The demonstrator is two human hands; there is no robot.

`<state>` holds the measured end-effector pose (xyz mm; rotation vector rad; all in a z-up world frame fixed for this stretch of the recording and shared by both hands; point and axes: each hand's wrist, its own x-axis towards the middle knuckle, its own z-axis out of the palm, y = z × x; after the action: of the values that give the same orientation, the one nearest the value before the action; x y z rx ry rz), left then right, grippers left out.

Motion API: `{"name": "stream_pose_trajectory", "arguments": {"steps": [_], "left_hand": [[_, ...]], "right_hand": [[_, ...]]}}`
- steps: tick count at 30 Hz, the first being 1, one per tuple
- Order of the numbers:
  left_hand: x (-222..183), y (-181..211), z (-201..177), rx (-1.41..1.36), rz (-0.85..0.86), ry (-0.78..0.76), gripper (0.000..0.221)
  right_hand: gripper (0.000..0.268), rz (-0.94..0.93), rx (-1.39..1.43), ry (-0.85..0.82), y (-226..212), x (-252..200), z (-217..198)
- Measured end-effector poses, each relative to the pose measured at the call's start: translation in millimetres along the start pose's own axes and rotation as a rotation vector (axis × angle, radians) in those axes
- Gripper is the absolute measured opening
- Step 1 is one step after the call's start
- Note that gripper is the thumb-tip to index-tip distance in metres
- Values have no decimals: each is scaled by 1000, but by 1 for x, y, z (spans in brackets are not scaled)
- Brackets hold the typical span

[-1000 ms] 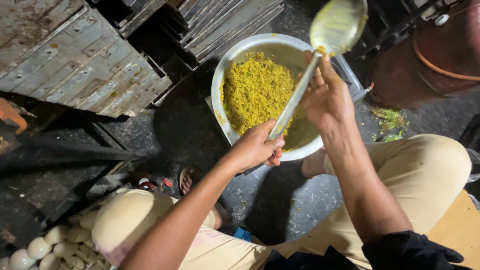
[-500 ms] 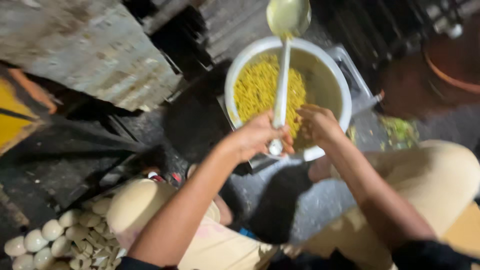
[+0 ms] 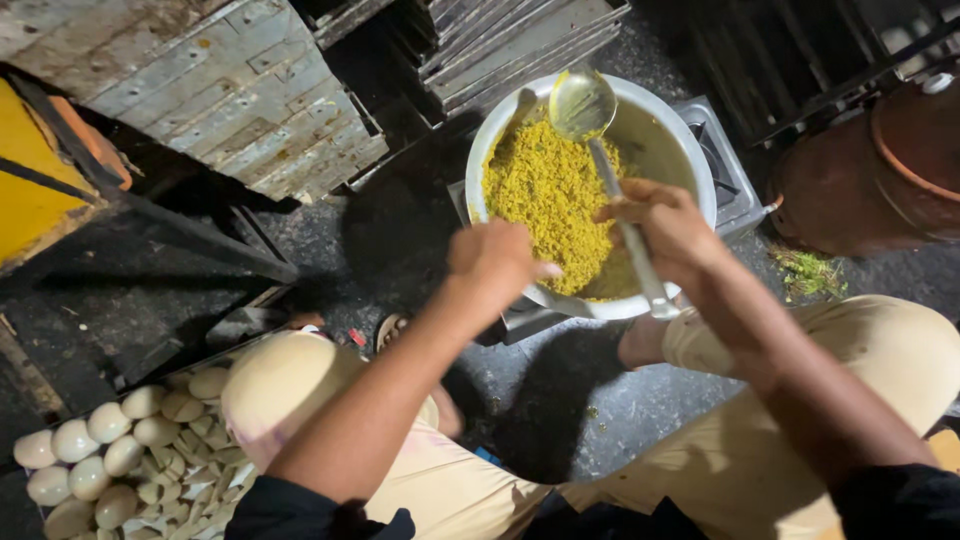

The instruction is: The person uses a metal ladle to stir and mix yellow crumbly food inside a large metal pot while sitting on the floor.

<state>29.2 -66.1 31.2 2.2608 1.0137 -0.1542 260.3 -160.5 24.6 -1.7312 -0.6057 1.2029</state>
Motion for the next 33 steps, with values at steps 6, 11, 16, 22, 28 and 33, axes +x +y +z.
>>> {"name": "stream_pose_trajectory", "arguments": {"steps": [6,11,16,22,28,33], "left_hand": [[27,-59,-26,-56,-278,208,29],[40,-78,-12,-52,-306,128,26],[45,-88,3,-43,-294,54,27],[42,-94,-2,45,-332,88,25],[37,-86,-6,-10,-316,105,25],[30,-76,-13,-36,-295,136,24]], "right_hand": [[44,-221,-858,116,-12,-12,-61],[37,-342,-1004,129,-7,13,-68],[31,-441,-990,156,18,19,3],[33,-488,-963,76,34,-76,33],[34,-528,-780,18,47,-72,-23],[39,-119,-554,99,27,-36,-19]]}}
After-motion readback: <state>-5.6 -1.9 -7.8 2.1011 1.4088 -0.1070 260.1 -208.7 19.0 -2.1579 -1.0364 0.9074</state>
